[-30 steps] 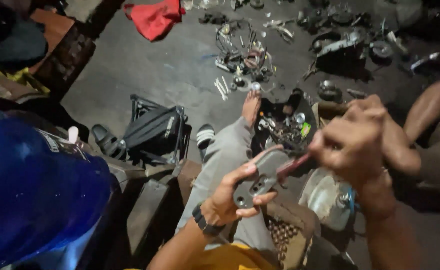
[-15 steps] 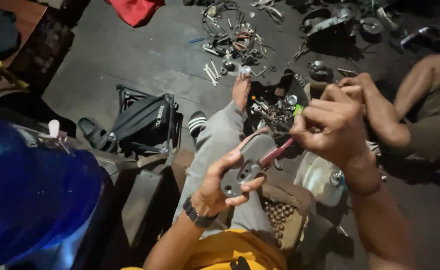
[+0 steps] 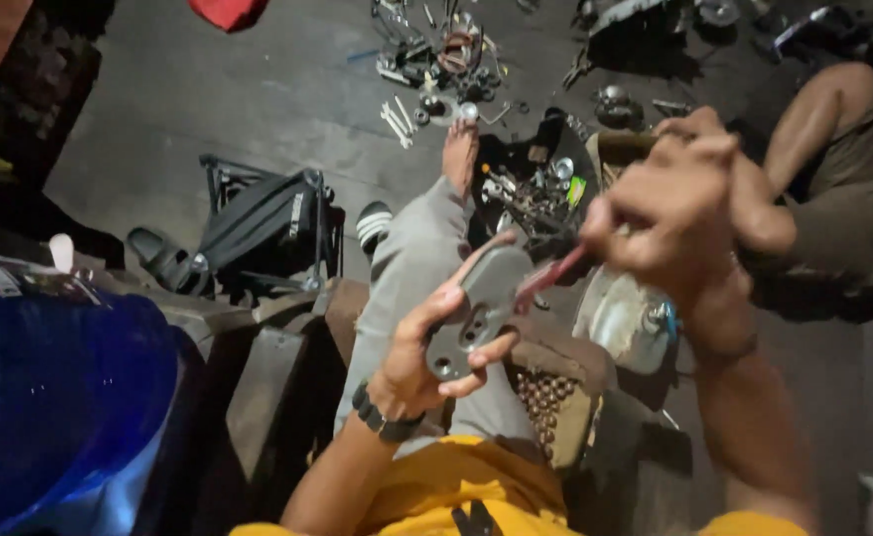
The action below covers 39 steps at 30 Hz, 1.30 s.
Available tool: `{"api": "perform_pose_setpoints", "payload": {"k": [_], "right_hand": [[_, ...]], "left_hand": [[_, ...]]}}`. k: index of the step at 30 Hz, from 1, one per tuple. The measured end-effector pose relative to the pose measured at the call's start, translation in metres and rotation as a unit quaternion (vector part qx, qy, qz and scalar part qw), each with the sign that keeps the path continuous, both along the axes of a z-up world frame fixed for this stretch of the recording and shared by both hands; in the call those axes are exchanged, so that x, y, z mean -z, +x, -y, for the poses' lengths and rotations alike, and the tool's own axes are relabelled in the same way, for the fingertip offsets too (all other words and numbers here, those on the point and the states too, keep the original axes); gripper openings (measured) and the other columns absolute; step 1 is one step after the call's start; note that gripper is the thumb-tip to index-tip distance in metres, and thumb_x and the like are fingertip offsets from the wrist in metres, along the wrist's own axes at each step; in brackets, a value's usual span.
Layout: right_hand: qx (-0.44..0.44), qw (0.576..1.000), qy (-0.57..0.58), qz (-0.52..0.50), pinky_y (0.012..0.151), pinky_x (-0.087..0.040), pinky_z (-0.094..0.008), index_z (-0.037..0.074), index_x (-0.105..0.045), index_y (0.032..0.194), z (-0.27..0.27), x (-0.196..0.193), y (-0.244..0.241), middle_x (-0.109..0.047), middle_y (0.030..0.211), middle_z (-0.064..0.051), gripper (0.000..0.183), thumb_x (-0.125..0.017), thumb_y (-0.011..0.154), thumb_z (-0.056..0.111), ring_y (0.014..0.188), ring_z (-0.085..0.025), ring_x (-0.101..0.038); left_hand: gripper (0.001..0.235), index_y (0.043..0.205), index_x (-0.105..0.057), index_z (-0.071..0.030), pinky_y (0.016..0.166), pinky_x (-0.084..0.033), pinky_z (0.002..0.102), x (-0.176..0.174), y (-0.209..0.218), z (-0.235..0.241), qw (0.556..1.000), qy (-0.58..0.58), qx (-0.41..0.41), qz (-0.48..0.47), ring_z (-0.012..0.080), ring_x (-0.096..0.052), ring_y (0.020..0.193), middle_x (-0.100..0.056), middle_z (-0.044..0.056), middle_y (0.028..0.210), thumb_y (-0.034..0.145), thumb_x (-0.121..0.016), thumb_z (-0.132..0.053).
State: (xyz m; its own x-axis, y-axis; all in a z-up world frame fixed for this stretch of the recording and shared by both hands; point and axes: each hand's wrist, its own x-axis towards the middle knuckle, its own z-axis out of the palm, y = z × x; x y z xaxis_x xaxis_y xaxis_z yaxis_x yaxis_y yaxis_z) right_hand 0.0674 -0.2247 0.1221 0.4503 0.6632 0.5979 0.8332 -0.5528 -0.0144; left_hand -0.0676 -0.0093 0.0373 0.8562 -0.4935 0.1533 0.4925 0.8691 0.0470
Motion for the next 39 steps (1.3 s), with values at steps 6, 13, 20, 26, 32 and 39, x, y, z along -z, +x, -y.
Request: {"api": "perform_pose_setpoints", "payload": {"k": [6,13,20,26,32,39], "right_hand": [[-0.005,0.999,-0.012,-0.034,0.091,-0.026,-0.041,0.012,-0.051,0.055,-0.001,0.0,-0.014,-0.049,0.056,0.002,0.03,-0.068,0.078,0.004,0.065,-0.019,-0.034],[-0.009,1.0,-0.025,0.005,0.087,-0.028,-0.039,0.009,-0.05,0.058,-0.005,-0.009,-0.013,-0.046,0.058,0.0,0.027,-0.067,0.079,0.007,0.067,-0.021,-0.038],[0.01,1.0,-0.002,-0.01,0.09,-0.028,-0.039,0.009,-0.055,0.059,-0.005,-0.008,-0.008,-0.049,0.056,-0.001,0.023,-0.066,0.078,0.002,0.064,-0.021,-0.037],[-0.011,1.0,-0.001,0.002,0.087,-0.032,-0.041,0.012,-0.052,0.053,-0.01,-0.008,-0.008,-0.05,0.052,-0.001,0.029,-0.066,0.078,0.005,0.059,-0.019,-0.034],[-0.006,0.999,0.02,-0.028,0.095,-0.032,-0.043,0.011,-0.057,0.055,-0.018,-0.012,-0.016,-0.051,0.052,-0.001,0.024,-0.065,0.075,-0.001,0.06,-0.018,-0.034],[-0.002,1.0,-0.007,0.003,0.084,-0.028,-0.038,0.009,-0.05,0.056,-0.029,-0.014,-0.031,-0.046,0.056,0.0,0.025,-0.065,0.076,0.004,0.065,-0.021,-0.037]], "left_hand": [[0.076,0.17,-0.019,-0.02,0.036,-0.028,0.017,-0.007,-0.006,-0.005,0.999,0.027,-0.017,0.011,0.0167,-0.049,0.074,-0.051,0.016,0.135,0.102,-0.054,-0.019],[0.075,0.168,-0.021,-0.021,0.036,-0.03,0.015,-0.006,-0.007,-0.001,0.999,0.036,-0.008,0.0,0.0142,-0.051,0.071,-0.052,0.018,0.124,0.1,-0.054,-0.021],[0.078,0.169,-0.019,-0.022,0.037,-0.031,0.017,-0.005,-0.005,-0.004,1.0,0.02,-0.003,0.01,0.0165,-0.049,0.073,-0.052,0.019,0.126,0.1,-0.054,-0.018],[0.078,0.17,-0.018,-0.023,0.036,-0.032,0.017,0.0,-0.003,-0.007,1.0,0.005,0.003,0.021,0.018,-0.054,0.074,-0.051,0.02,0.126,0.101,-0.054,-0.018],[0.08,0.171,-0.018,-0.024,0.039,-0.031,0.018,-0.003,-0.004,-0.009,1.0,0.007,0.006,0.027,0.0174,-0.05,0.075,-0.051,0.017,0.133,0.101,-0.056,-0.018],[0.076,0.172,-0.017,-0.025,0.04,-0.031,0.017,0.006,-0.007,-0.007,0.999,-0.024,0.009,0.024,0.0164,-0.049,0.074,-0.053,0.018,0.136,0.105,-0.052,-0.018]]}}
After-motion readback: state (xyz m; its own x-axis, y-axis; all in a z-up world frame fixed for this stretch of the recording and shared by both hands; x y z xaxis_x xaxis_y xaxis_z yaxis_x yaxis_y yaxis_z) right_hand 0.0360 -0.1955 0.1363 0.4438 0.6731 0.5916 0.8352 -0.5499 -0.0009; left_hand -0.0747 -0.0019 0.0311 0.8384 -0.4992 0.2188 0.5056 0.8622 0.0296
